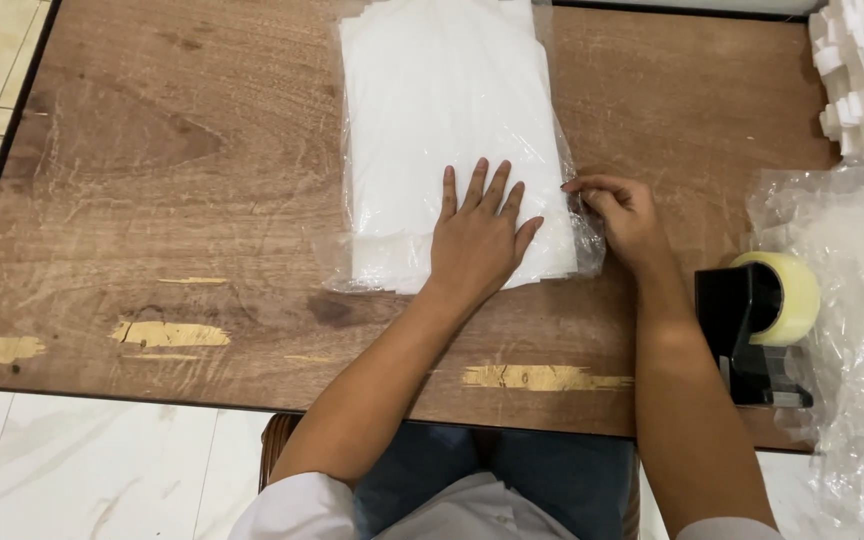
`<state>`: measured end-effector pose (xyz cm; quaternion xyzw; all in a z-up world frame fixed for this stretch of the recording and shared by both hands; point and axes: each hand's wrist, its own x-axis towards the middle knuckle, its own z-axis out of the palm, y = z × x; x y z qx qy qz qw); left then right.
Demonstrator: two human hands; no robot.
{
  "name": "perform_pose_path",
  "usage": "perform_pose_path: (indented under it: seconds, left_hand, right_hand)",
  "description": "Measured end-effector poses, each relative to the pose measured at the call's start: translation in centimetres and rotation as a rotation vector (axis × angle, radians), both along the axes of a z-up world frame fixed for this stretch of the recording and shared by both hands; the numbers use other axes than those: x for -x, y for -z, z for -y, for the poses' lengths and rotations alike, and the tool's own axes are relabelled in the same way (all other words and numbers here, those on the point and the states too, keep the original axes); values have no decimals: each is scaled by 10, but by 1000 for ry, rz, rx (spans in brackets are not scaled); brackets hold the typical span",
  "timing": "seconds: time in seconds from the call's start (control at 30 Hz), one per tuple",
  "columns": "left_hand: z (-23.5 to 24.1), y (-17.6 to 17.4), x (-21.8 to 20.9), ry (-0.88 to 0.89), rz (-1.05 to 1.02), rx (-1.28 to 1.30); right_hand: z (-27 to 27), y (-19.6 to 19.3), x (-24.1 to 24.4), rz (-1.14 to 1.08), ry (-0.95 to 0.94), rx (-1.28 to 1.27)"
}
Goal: Packing a stack of white bags into a clear plastic sleeve and sealing it with tape.
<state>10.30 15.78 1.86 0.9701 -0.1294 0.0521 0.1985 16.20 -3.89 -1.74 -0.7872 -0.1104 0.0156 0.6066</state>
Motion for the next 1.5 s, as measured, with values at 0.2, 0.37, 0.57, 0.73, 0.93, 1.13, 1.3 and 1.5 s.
perform_pose_path:
  seconds: [0.2, 0.37, 0.57, 0.73, 0.93, 1.13, 1.3, 1.5]
  left_hand:
    - [0, 1, -1, 5, 0, -8]
    - [1, -2, 0, 10, -15, -14]
    - [1, -2, 0, 11, -30, -19]
    - [1, 2, -2, 0, -17, -15]
    - [1, 2, -3, -3, -40, -29]
    - [1, -1, -2, 0, -35, -44]
    - [-2, -22, 7, 58, -72, -99]
    - [3, -12, 2, 42, -136, -174]
  right_hand:
    - [5, 25, -16, 4, -22, -122]
    - [-4, 12, -12, -40, 60, -60]
    - [-7, 15, -13, -75, 125, 46]
    - [-16, 6, -10, -128, 156, 93]
    - [-23, 6, -14, -163, 198, 138]
    - [-22, 14, -19, -139, 206, 190]
    - [-20, 15, -18, -146, 251, 185]
    - [-21, 15, -10, -52, 235, 307]
